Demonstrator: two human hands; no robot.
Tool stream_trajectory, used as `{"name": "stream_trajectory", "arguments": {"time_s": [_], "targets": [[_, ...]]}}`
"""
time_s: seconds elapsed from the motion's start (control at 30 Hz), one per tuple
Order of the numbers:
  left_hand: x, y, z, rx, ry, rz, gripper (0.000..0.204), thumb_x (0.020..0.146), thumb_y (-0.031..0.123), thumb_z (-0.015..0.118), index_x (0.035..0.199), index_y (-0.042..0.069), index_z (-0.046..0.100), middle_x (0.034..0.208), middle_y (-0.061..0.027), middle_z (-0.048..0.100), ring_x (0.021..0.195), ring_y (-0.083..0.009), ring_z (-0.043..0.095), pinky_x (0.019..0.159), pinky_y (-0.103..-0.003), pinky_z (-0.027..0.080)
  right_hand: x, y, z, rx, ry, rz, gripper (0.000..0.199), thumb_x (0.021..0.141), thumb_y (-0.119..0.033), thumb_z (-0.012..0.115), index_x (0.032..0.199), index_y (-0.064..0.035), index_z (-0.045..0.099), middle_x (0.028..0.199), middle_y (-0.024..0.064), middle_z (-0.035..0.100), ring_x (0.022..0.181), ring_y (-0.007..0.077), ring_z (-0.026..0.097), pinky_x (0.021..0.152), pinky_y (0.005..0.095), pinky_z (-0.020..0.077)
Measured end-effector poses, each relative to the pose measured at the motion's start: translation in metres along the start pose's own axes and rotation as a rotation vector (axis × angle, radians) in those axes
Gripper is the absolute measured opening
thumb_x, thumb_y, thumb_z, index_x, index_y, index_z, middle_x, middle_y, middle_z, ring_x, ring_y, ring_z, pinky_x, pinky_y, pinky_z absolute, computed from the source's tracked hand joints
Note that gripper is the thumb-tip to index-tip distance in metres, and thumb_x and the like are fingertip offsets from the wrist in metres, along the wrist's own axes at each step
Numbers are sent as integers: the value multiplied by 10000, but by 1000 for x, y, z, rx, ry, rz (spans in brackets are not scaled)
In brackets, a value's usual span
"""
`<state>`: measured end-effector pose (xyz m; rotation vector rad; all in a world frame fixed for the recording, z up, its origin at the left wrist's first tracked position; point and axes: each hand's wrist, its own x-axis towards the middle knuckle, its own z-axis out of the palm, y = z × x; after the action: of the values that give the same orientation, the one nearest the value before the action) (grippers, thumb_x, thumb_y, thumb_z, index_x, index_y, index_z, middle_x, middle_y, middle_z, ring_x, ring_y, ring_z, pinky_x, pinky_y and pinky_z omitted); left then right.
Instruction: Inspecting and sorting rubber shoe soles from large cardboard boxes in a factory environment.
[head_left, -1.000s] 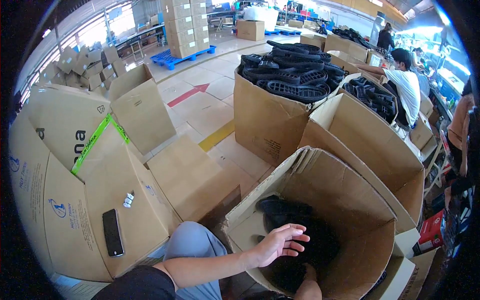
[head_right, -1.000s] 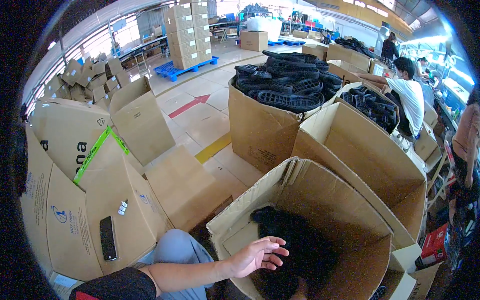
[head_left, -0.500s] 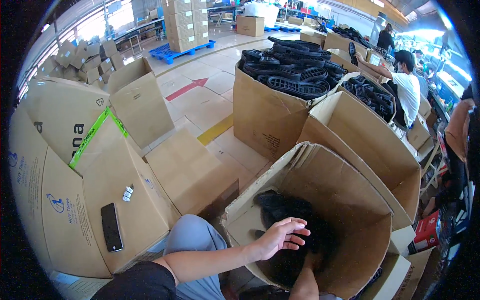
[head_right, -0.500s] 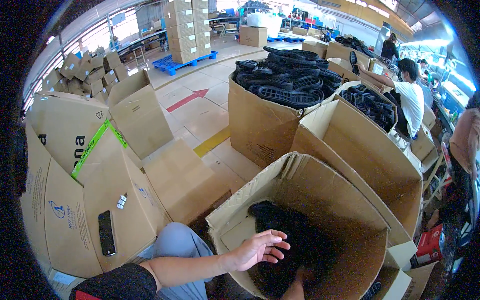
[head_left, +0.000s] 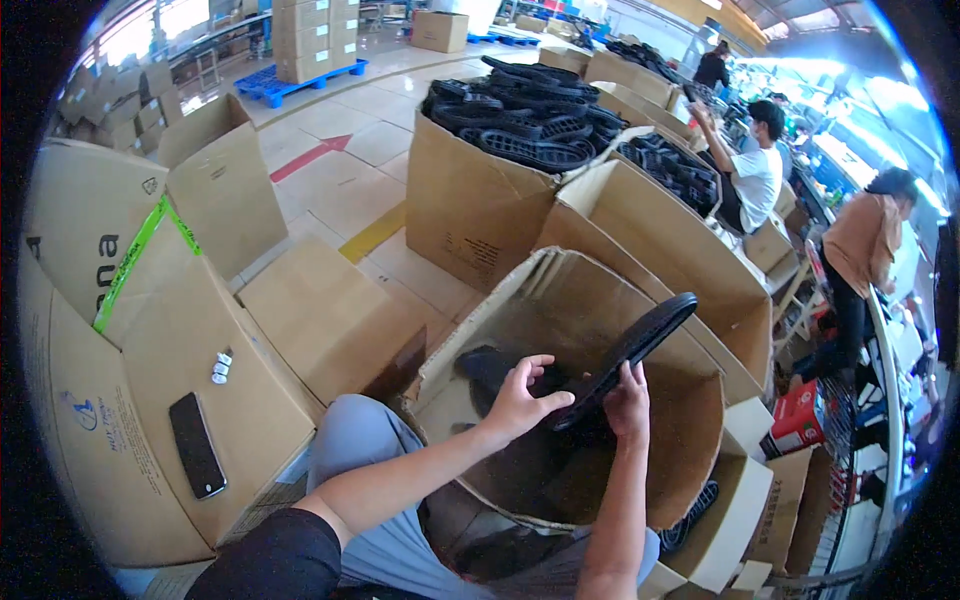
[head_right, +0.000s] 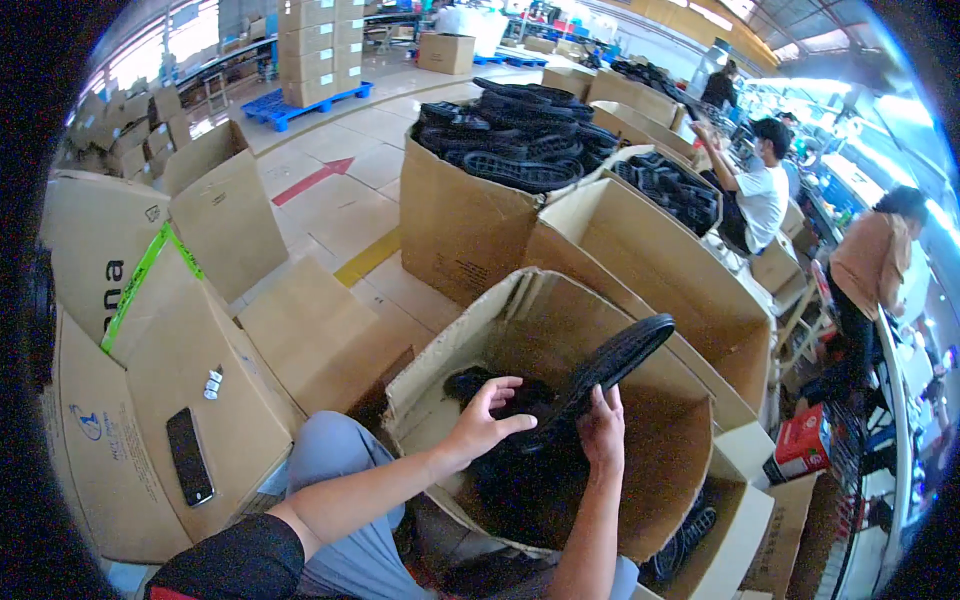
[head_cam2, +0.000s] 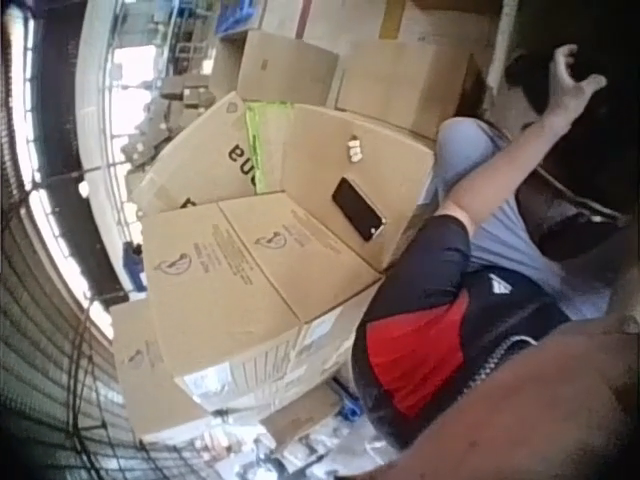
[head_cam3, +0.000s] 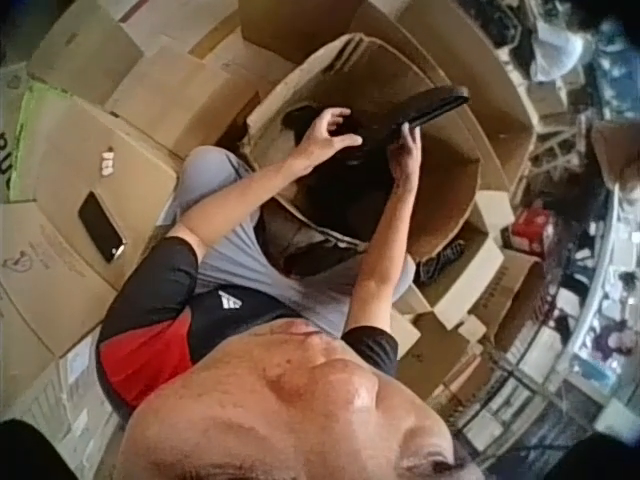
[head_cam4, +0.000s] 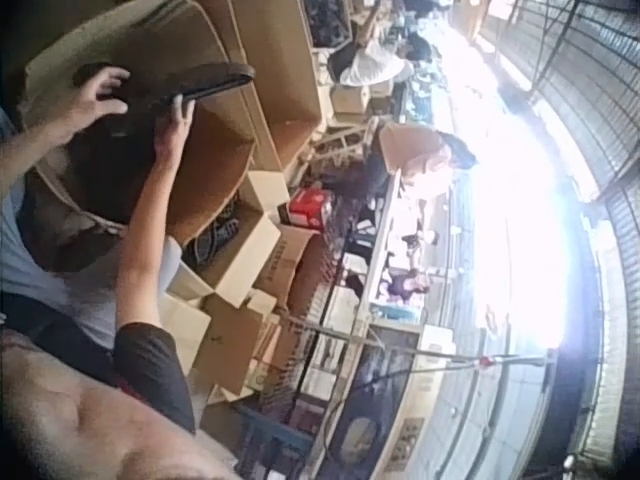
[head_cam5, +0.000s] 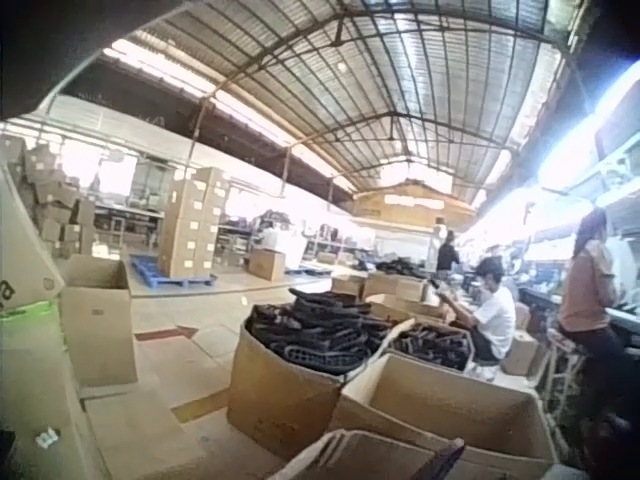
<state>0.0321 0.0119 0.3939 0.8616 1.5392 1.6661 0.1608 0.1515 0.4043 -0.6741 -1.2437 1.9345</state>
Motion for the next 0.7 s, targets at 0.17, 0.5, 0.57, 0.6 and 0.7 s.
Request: {"name": "stream_trajectory", "arguments": {"time_s": [0.17,0.5,0.57,0.6,0.7], "targets": [[-32,27,17,-470,-529,-307,760,723,290,710,1350,115,319,1194,-108,465,1124,-213,417,971,-357,332,-46,-23,5,426,-236,8,542,868,-245,536,1335,-117,292,1049,126,574,923,260,577,904,441,413],[-61,11,50,4,-809,-112,711,700,357,724,1292,101,426,1195,-103,520,1088,-223,475,935,-343,376,-46,-49,-68,330,254,-276,425,950,-374,331,1359,-267,292,848,76,517,664,173,529,618,317,489],[-64,20,51,82,-795,-86,700,710,303,722,1295,82,409,1128,-91,546,1018,-170,505,910,-312,388,-45,-49,-67,375,246,-298,423,942,-368,363,1351,-272,309,853,77,528,653,171,541,602,309,498],[-65,21,50,80,-778,-66,692,710,298,722,1289,76,414,1109,-94,552,998,-167,515,897,-309,397,-43,-48,-69,378,240,-296,407,947,-353,354,1344,-272,319,858,85,538,665,189,544,603,329,495],[-64,18,49,168,-742,71,683,704,282,726,1275,61,424,1072,-103,556,946,-155,537,850,-289,423,-41,-44,-73,422,269,-261,366,947,-341,361,1308,-279,370,855,94,547,664,215,546,600,358,494]]}}
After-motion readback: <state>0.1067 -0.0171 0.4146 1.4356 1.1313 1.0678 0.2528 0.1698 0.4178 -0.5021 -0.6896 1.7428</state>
